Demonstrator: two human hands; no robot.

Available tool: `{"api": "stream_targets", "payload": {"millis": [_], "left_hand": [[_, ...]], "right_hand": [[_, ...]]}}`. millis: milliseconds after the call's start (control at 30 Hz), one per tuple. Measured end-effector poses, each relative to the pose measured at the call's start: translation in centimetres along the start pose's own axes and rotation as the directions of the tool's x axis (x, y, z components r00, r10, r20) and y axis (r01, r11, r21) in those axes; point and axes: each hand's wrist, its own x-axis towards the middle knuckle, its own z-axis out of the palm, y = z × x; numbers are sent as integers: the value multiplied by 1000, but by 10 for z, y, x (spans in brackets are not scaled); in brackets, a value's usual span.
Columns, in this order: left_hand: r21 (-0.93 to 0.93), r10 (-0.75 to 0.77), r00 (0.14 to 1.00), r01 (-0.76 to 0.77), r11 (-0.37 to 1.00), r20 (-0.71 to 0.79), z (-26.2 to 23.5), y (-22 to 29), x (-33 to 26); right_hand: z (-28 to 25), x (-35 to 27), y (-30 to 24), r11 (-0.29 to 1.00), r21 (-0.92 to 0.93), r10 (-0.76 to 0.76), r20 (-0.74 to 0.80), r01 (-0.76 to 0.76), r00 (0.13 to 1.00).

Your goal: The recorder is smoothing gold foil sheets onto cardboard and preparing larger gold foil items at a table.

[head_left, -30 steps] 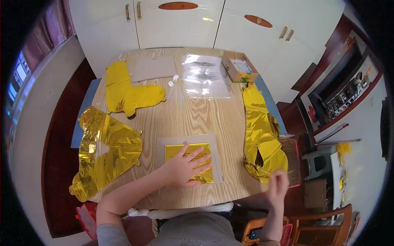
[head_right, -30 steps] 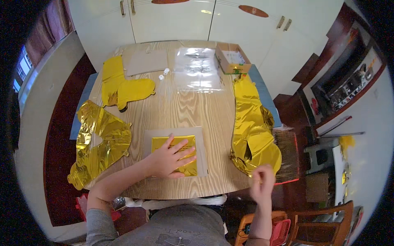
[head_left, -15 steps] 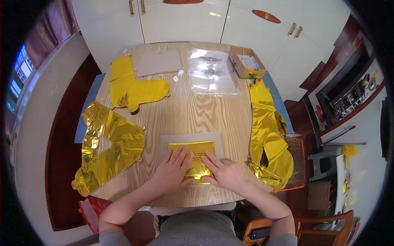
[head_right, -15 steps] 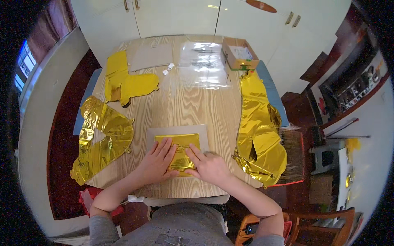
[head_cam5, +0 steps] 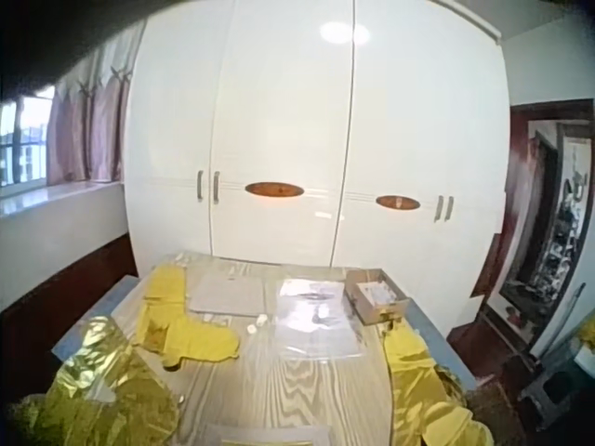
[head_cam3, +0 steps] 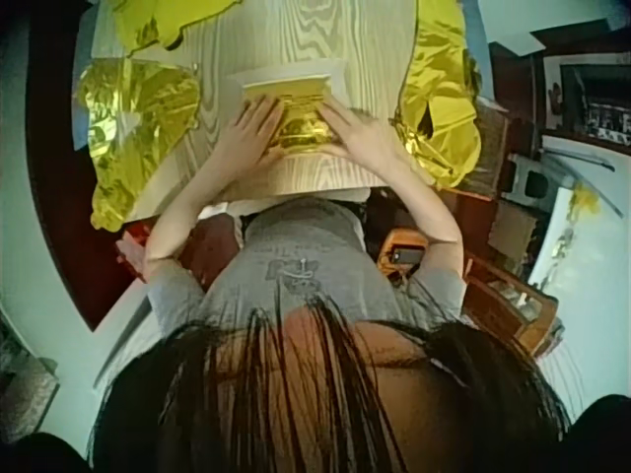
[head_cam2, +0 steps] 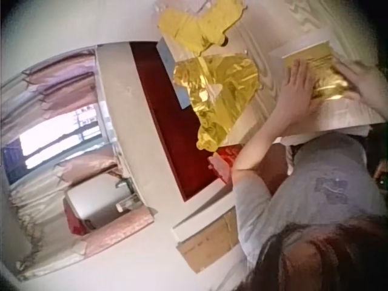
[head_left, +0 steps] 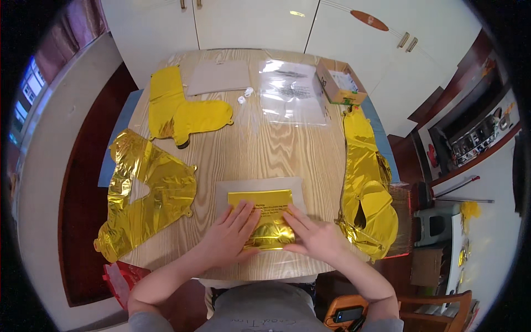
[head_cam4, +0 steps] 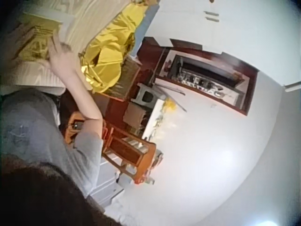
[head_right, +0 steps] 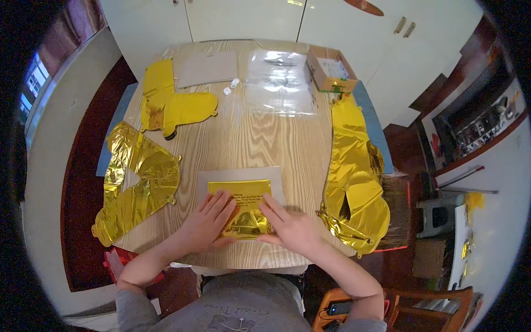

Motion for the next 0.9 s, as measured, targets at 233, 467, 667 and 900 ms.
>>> {"api": "stream_targets", "payload": {"millis": [233, 467, 667, 900], "left_hand": [[-7, 4, 999, -3, 1000, 50, -25, 15, -73], [104, 21, 999, -24, 994, 31, -6, 29, -103], [138, 91, 985, -71, 988, -147, 11, 27, -116], [-84, -48, 928, 18, 996, -369, 27, 33, -119]], "right_hand": [[-5, -70, 17, 994, 92, -47, -68, 53, 997], [-9, -84, 0, 993, 14, -121, -5, 121, 993], [-3, -98, -5, 992, 70, -103, 35, 101, 994], [16, -107, -20, 998, 33, -46, -131, 51, 990]]}}
